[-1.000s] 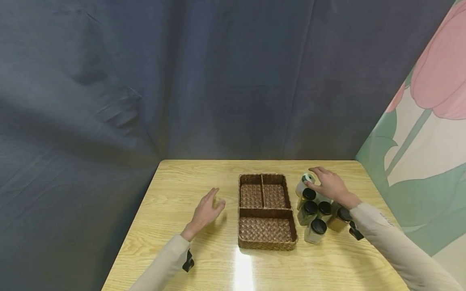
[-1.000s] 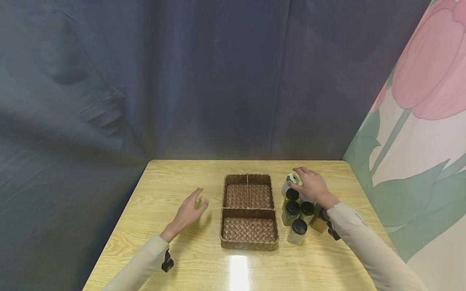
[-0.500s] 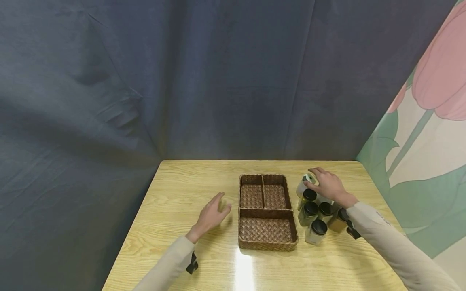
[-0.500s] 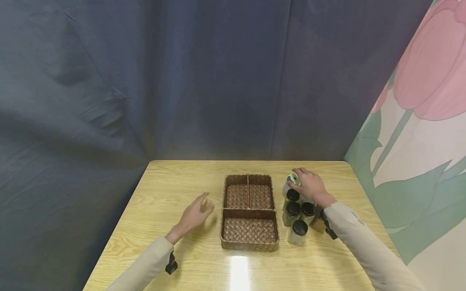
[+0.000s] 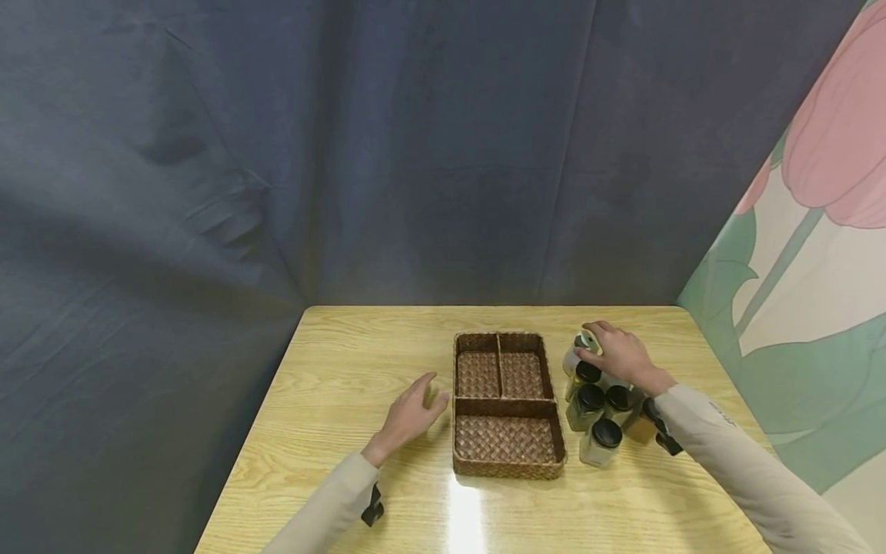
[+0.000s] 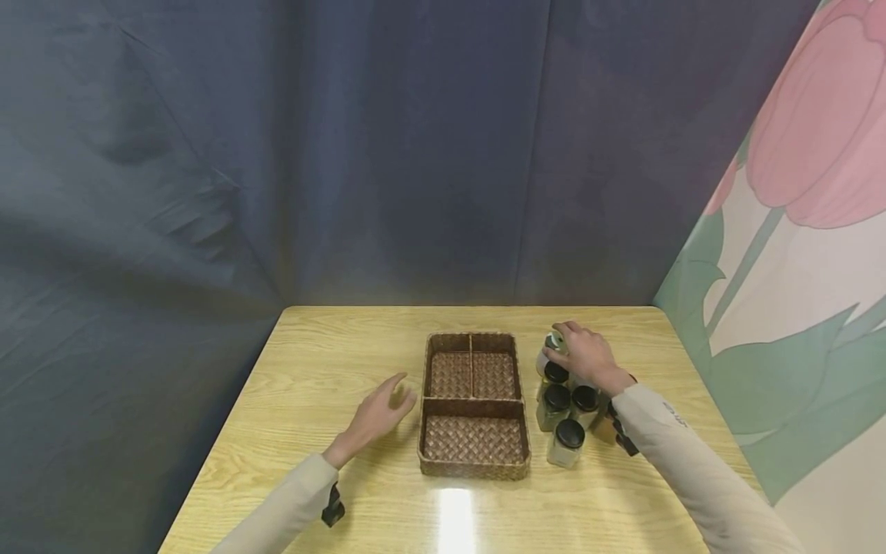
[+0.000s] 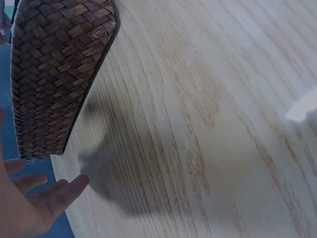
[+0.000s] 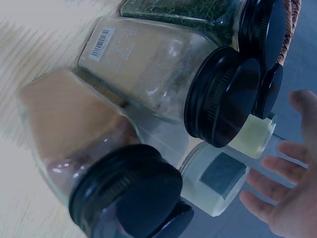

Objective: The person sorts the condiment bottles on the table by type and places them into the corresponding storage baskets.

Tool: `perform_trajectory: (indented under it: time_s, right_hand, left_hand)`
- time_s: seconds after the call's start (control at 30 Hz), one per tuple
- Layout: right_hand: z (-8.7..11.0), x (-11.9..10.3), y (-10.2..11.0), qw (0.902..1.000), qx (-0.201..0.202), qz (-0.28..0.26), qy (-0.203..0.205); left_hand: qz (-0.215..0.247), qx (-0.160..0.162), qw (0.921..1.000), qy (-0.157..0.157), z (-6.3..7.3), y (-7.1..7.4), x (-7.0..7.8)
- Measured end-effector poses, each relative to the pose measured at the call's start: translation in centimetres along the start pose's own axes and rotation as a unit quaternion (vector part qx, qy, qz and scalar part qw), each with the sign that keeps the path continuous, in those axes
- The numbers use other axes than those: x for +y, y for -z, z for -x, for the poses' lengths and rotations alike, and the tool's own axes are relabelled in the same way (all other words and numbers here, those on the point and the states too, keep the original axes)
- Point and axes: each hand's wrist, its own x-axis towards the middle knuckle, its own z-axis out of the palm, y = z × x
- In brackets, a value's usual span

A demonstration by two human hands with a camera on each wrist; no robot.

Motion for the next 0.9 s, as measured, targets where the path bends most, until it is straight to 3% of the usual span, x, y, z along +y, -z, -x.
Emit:
perform_trajectory:
  time_s: [0.2,0.43,0.9]
  right_hand:
    - [-0.1,-0.1,0.0,1.0000,-0.006,-0.001,-0.006]
    - [-0.2,-0.3,-0.1,0.9999,-0.006,0.002,-0.009]
    - [-0.4,-0.5,-0.4,0.9995,-0.024,0.010,-0.018]
  left_hand:
    - [-0.003,-0.007,0.9999,0.009,0.0,-0.4,0.4]
    - [0.003,-0.020,0.9997,-0.014,0.1,-0.9,0.5]
    - [-0.015,-0.041,0.9990,-0.010,0.3,-1.7,0.9]
